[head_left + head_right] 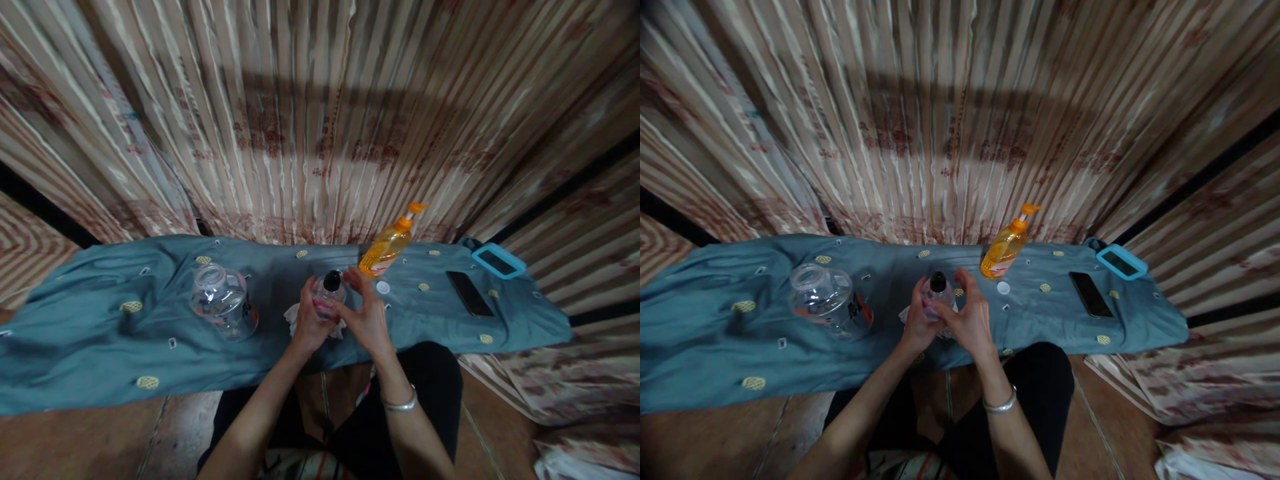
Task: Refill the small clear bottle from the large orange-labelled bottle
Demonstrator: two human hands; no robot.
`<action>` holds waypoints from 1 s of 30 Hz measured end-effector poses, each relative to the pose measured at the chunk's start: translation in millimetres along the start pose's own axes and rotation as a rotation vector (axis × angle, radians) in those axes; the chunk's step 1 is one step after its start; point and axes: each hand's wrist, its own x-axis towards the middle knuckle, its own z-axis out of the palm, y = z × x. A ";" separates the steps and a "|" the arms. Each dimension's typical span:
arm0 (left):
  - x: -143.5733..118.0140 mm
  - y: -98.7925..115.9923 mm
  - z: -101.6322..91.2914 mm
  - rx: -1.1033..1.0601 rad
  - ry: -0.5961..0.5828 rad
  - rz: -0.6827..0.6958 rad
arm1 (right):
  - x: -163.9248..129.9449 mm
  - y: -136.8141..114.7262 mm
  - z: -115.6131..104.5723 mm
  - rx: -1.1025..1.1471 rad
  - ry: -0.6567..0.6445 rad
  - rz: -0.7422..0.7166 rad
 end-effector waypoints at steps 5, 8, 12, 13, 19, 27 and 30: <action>0.2 5.2 1.1 -0.007 0.004 -0.040 | 13.4 -14.7 10.5 -0.030 0.088 -0.045; 1.2 9.3 1.7 -0.017 0.004 -0.075 | 15.4 -13.8 15.3 -0.023 0.068 -0.086; 3.6 11.3 0.9 -0.029 0.005 -0.075 | 18.6 -8.2 9.9 0.019 -0.042 -0.160; 4.1 11.0 0.7 -0.030 0.005 -0.069 | 20.1 -7.3 7.6 0.026 -0.074 -0.174; 4.7 9.2 2.5 -0.029 -0.011 -0.053 | 23.7 -11.2 6.3 0.025 -0.089 -0.123; 4.4 10.0 4.9 -0.027 -0.009 -0.047 | 16.5 -14.2 8.6 0.056 -0.082 -0.125; 4.3 7.7 5.2 -0.035 0.000 -0.044 | 15.9 -11.4 8.4 0.081 -0.088 -0.150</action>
